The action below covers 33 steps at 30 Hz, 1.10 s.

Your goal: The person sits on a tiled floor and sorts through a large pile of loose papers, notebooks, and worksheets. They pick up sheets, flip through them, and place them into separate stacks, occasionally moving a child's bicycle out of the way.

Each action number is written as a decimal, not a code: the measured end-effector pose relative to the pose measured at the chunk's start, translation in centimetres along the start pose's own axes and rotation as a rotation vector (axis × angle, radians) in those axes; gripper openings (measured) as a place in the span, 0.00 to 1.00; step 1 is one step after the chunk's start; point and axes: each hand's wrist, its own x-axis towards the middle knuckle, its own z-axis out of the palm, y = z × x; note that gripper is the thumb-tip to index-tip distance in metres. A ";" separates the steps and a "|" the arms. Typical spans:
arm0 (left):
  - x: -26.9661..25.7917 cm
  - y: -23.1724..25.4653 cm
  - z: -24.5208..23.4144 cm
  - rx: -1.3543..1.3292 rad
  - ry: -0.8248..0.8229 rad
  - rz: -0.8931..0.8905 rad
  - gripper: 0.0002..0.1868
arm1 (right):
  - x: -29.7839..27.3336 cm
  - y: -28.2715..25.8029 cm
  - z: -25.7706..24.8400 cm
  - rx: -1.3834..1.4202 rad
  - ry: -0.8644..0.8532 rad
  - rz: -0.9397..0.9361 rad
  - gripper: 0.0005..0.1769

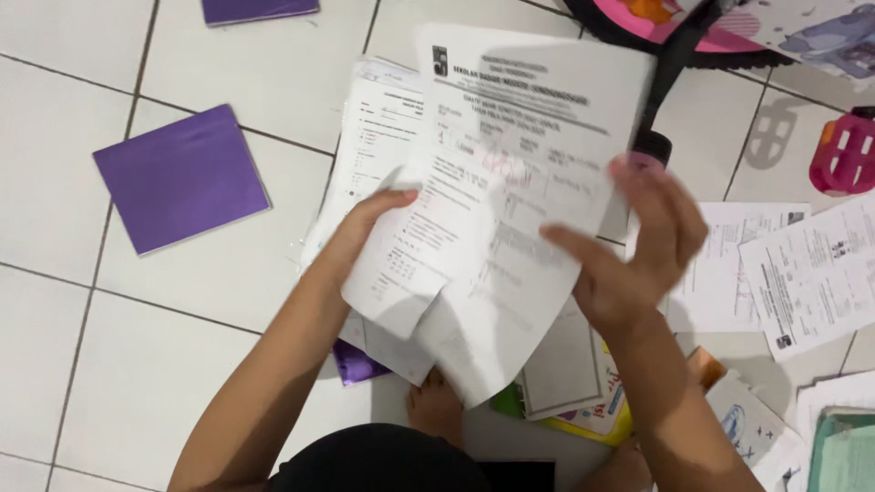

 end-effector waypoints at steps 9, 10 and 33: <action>-1.7 -0.1 -3.8 0.560 0.368 0.348 0.15 | -7.0 2.9 10.9 1.137 -0.142 1.038 0.21; -1.8 -0.4 -4.2 0.596 0.396 0.347 0.15 | -8.0 2.7 12.0 1.200 -0.154 1.164 0.22; 1.2 1.6 -8.7 1.333 0.882 0.304 0.41 | -13.0 -2.3 20.3 0.662 -0.334 1.256 0.36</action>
